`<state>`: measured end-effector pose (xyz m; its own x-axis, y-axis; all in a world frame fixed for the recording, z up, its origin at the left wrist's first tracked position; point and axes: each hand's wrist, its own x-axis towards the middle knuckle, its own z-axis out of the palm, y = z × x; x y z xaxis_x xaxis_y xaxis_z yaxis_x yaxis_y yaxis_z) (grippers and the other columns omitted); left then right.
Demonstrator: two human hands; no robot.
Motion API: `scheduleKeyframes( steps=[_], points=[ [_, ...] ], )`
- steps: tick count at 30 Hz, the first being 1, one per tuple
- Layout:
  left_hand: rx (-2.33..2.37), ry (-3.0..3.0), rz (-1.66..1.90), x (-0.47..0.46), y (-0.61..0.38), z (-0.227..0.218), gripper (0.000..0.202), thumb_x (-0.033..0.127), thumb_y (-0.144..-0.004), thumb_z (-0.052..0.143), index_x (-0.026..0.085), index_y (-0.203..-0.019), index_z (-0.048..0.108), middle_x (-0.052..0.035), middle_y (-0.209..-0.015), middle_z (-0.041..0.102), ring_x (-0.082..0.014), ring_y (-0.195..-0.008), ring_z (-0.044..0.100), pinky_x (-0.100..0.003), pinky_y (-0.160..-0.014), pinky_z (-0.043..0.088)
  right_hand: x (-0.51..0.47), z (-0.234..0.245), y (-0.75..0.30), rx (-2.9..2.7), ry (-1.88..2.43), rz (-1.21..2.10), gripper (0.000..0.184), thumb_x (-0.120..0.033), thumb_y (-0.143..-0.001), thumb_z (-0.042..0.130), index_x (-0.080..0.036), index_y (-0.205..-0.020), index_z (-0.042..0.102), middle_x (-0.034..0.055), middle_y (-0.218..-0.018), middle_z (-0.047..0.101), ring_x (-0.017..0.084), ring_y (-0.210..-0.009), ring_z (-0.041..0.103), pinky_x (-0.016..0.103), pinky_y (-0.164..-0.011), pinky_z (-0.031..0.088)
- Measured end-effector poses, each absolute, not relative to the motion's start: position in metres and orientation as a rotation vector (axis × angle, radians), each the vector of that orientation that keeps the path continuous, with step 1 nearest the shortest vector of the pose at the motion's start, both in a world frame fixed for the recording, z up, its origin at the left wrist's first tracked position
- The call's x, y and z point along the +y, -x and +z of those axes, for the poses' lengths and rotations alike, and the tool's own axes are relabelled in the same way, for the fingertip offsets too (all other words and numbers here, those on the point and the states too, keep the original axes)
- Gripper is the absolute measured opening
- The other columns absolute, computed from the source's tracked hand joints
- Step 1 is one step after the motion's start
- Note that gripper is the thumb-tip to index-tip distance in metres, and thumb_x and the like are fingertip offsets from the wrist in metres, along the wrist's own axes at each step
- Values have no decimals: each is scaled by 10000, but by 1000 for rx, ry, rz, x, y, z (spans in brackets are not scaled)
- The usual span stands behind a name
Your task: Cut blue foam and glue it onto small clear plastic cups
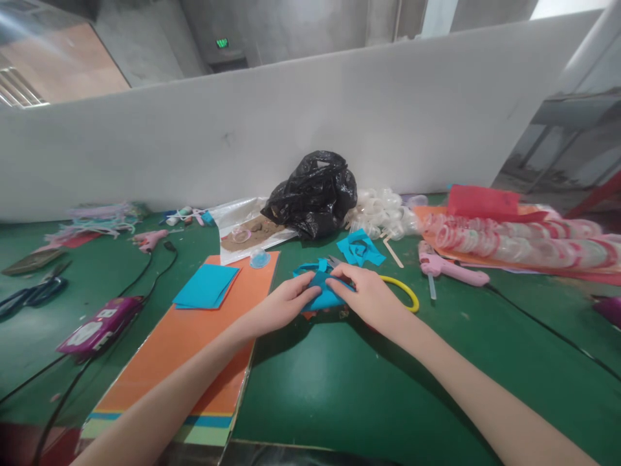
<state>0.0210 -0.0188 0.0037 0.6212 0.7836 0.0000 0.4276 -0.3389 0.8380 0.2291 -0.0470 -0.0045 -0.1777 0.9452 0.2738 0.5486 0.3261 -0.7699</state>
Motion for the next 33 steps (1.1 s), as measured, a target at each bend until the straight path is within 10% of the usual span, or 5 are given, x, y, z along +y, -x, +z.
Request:
scheduleKeyframes(
  steps=[13,20,25,33],
  points=[
    [1049,-1742,845,-13,-14,6,289,468,-1002,477,227,-860,408,53,-729,490,-114,-654,505,-260,-638,414,-36,-6,-234,-1270,1067,1156,261,-478,-875,543,-258,-977,641,71,-1062,705,259,-934,694,442,-883,567],
    [968,-1654,867,-21,-24,9,269,458,-997,478,218,-886,432,29,-772,603,-96,-614,515,-244,-603,423,-44,11,-235,-1217,1007,1246,657,-744,-937,222,-250,-1100,625,125,-1143,706,302,-1076,687,459,-937,548],
    [949,-1574,961,-17,-23,11,255,452,-982,496,205,-925,474,26,-786,601,-85,-599,514,-229,-586,425,-33,-5,-232,-1259,1021,1193,618,-827,-821,467,-265,-1016,635,90,-990,729,293,-958,698,451,-905,556],
    [935,-1577,946,-31,-33,5,264,439,-1001,489,215,-873,433,53,-754,473,-84,-635,503,-224,-610,446,-52,-7,-208,-1431,1104,1211,344,-543,-783,718,-242,-950,718,65,-945,788,290,-930,731,445,-888,580]
  ],
)
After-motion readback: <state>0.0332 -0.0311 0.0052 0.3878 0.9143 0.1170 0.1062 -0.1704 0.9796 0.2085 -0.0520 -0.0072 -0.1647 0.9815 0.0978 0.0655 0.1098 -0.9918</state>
